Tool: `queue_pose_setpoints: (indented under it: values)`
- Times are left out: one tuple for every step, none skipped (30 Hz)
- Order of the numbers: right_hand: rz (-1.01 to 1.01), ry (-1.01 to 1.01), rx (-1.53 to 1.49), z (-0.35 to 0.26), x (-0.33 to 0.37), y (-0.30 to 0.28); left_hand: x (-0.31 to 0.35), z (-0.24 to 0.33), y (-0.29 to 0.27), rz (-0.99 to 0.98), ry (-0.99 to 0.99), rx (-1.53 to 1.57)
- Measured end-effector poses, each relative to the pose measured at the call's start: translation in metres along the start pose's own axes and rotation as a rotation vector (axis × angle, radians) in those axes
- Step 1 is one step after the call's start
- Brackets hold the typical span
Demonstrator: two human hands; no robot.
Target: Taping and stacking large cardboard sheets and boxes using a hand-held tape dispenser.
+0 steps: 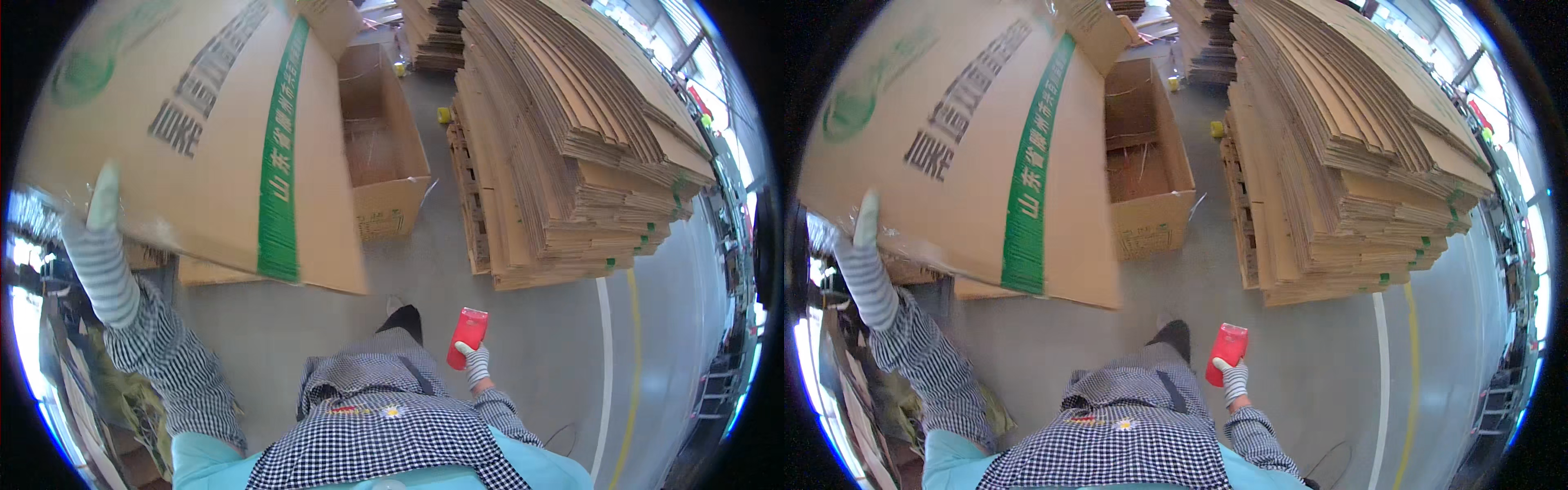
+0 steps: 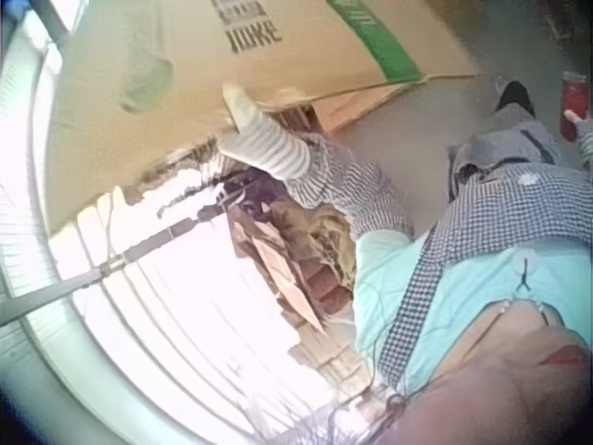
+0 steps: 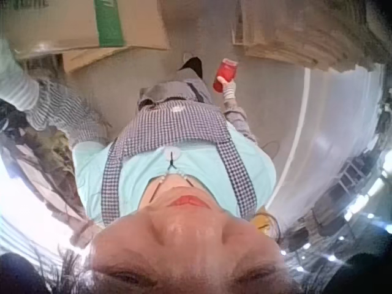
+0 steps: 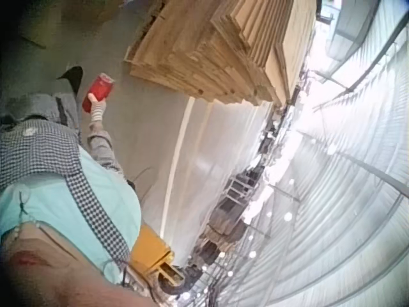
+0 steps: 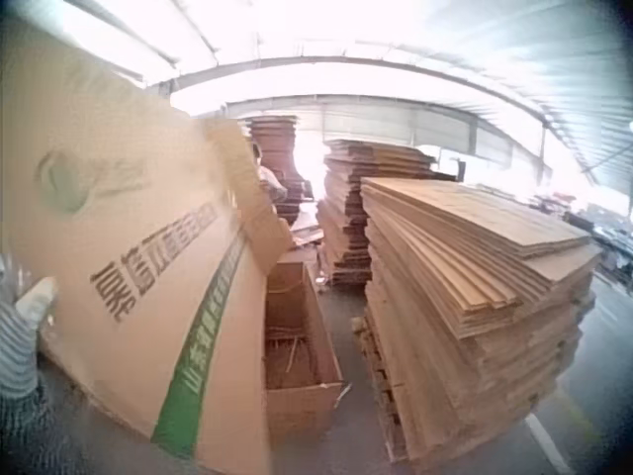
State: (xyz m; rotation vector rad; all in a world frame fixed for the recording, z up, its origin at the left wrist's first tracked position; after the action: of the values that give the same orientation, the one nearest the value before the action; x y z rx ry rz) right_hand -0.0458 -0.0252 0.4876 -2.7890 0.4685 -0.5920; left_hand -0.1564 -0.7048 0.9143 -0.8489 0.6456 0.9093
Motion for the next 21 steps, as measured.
queue_pose_setpoints:
  values:
    - [0.032,0.015,-0.073,0.010,0.004,-0.007,0.005,0.025,0.030,-0.076,-0.175,0.089]
    - [0.055,0.036,-0.143,0.014,0.011,-0.009,0.008,0.058,0.051,-0.148,-0.341,0.161]
    - [0.069,0.031,-0.131,0.014,0.018,-0.016,0.013,0.098,0.073,-0.270,-0.249,-0.142]
    - [0.050,0.022,-0.178,0.008,0.024,-0.008,0.024,0.117,0.088,-0.386,-0.255,-0.288]
    - [0.046,0.008,-0.222,0.000,0.032,-0.006,0.043,0.111,0.116,-0.230,-0.010,0.100]
    - [-0.013,0.010,-0.256,-0.024,0.040,0.011,0.064,0.095,0.133,-0.459,0.062,-0.339]
    - [-0.006,0.011,-0.243,-0.035,0.055,0.007,0.084,0.104,0.161,-0.674,0.003,-0.490]
    - [0.012,-0.032,-0.245,-0.044,0.065,0.002,0.125,0.081,0.195,-0.482,0.117,-0.234]
    - [0.023,-0.074,-0.246,-0.057,0.069,-0.005,0.167,0.068,0.225,-0.548,-0.008,-0.237]
    - [-0.028,-0.055,-0.241,-0.072,0.075,-0.015,0.207,0.058,0.242,-0.494,0.022,-0.191]
    - [-0.025,-0.045,-0.225,-0.084,0.079,-0.025,0.223,0.067,0.259,-0.810,-0.144,-0.222]
    - [-0.079,-0.072,-0.217,-0.100,0.089,-0.017,0.255,0.046,0.266,-0.692,0.032,-0.222]
    - [-0.100,-0.057,-0.213,-0.108,0.128,-0.008,0.281,0.034,0.260,-0.769,0.168,-0.292]
    - [-0.083,0.002,-0.215,-0.124,0.175,0.005,0.296,0.029,0.251,-0.855,0.322,-0.337]
    - [-0.055,0.056,-0.209,-0.147,0.209,0.011,0.295,0.027,0.241,-0.913,0.330,-0.320]
    - [-0.097,0.080,-0.211,-0.178,0.211,0.018,0.284,0.025,0.248,-1.047,0.455,-0.438]
    - [-0.162,0.090,-0.206,-0.216,0.191,0.017,0.273,0.026,0.264,-1.165,0.564,-0.569]
    - [-0.208,0.101,-0.196,-0.269,0.161,0.020,0.273,0.007,0.279,-0.995,0.346,-0.405]
    - [-0.235,0.098,-0.223,-0.325,0.134,0.024,0.248,0.016,0.300,-1.012,0.333,-0.408]
    - [-0.258,0.097,-0.255,-0.374,0.106,0.030,0.219,0.025,0.319,-1.072,0.329,-0.393]
    - [-0.265,0.127,-0.242,-0.411,0.078,0.030,0.197,0.036,0.330,-1.140,0.316,-0.376]
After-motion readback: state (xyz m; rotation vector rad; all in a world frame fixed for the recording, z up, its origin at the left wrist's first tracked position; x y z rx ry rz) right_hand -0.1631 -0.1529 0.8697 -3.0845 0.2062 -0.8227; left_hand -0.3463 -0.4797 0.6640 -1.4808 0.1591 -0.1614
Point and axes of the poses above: each hand's wrist, its own x-axis away from the middle knuckle, its own y-axis out of the palm, z = x × y, the point moved 3 cm from there along -x, towards the middle knuckle, and after that the axes turned 13 degrees about -y, right-handed, at the moved point
